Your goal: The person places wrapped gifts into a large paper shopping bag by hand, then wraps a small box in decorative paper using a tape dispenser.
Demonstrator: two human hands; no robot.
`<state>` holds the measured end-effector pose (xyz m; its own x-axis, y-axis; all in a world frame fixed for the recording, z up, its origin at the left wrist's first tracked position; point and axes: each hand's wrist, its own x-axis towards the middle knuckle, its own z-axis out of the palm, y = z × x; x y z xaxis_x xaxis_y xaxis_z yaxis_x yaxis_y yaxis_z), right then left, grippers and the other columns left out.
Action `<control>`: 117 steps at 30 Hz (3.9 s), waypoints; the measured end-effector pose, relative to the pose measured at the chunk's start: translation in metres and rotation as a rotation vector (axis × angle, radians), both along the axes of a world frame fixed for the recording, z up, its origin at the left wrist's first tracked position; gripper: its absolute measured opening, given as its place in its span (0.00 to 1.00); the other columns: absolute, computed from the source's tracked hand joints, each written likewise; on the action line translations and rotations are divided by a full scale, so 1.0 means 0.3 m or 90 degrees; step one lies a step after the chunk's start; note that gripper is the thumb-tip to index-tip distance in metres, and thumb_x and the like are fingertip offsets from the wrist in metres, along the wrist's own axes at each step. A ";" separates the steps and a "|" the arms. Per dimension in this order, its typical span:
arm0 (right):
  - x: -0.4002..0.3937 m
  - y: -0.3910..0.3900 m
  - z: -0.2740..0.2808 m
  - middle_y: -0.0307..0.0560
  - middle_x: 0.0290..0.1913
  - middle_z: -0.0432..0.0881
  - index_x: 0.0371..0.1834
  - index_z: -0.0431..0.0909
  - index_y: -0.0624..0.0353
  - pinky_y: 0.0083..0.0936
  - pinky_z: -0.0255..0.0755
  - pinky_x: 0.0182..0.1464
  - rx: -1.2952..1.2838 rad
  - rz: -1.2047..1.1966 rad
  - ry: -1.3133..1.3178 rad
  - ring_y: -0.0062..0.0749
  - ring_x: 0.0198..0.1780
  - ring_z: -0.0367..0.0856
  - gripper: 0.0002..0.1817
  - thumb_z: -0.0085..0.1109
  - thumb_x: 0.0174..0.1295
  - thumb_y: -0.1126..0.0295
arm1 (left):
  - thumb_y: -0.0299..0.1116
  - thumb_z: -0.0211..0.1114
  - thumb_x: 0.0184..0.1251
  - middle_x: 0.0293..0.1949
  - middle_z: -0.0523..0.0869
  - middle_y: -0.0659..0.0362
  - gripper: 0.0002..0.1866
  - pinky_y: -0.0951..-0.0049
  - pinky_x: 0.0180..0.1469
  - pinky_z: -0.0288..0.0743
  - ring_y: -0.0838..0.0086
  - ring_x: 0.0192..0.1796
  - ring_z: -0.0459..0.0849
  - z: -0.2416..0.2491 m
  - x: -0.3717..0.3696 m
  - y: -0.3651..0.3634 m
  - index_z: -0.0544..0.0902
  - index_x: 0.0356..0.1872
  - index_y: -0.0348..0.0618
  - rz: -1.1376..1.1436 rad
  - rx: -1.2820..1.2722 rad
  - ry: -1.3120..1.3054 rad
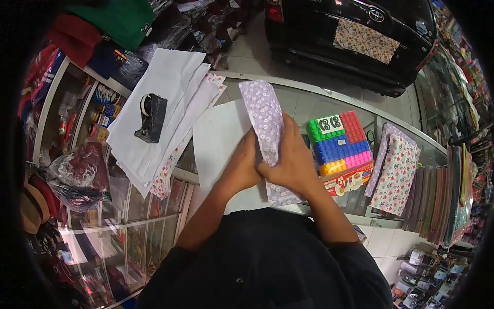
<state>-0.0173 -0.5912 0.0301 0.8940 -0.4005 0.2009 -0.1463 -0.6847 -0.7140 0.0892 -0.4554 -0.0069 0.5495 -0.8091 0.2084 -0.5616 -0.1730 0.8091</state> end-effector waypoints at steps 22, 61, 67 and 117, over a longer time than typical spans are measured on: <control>-0.008 -0.093 0.021 0.60 0.64 0.76 0.74 0.64 0.70 0.32 0.65 0.71 0.451 0.006 -0.056 0.42 0.67 0.74 0.39 0.59 0.54 0.72 | 0.27 0.84 0.48 0.50 0.82 0.49 0.33 0.58 0.58 0.79 0.54 0.55 0.83 -0.117 0.002 -0.064 0.74 0.55 0.40 0.129 -0.140 0.022; 0.070 0.021 -0.109 0.69 0.50 0.82 0.56 0.77 0.74 0.46 0.80 0.50 -0.075 -0.188 0.065 0.62 0.50 0.85 0.37 0.79 0.48 0.59 | 0.26 0.56 0.76 0.61 0.81 0.37 0.26 0.65 0.63 0.79 0.59 0.62 0.85 -0.007 0.003 -0.007 0.61 0.71 0.35 0.134 -0.135 0.551; 0.068 -0.002 -0.069 0.64 0.44 0.87 0.54 0.81 0.70 0.43 0.81 0.47 -0.021 -0.212 -0.023 0.56 0.44 0.88 0.32 0.77 0.48 0.60 | 0.23 0.56 0.74 0.72 0.70 0.41 0.32 0.56 0.72 0.71 0.56 0.75 0.70 0.022 -0.060 0.007 0.56 0.76 0.39 0.070 -0.205 0.491; 0.045 -0.020 0.005 0.45 0.54 0.88 0.66 0.75 0.64 0.23 0.80 0.59 0.783 0.071 -0.053 0.23 0.53 0.86 0.26 0.72 0.64 0.75 | 0.27 0.71 0.72 0.24 0.83 0.66 0.10 0.82 0.28 0.67 0.88 0.26 0.75 0.107 -0.009 0.048 0.86 0.32 0.30 0.196 -0.180 0.182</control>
<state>-0.0037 -0.5973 0.0315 0.9377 -0.2857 -0.1975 -0.0543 0.4412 -0.8958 0.0866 -0.4410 0.0252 0.8207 -0.5346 0.2019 -0.2676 -0.0474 0.9624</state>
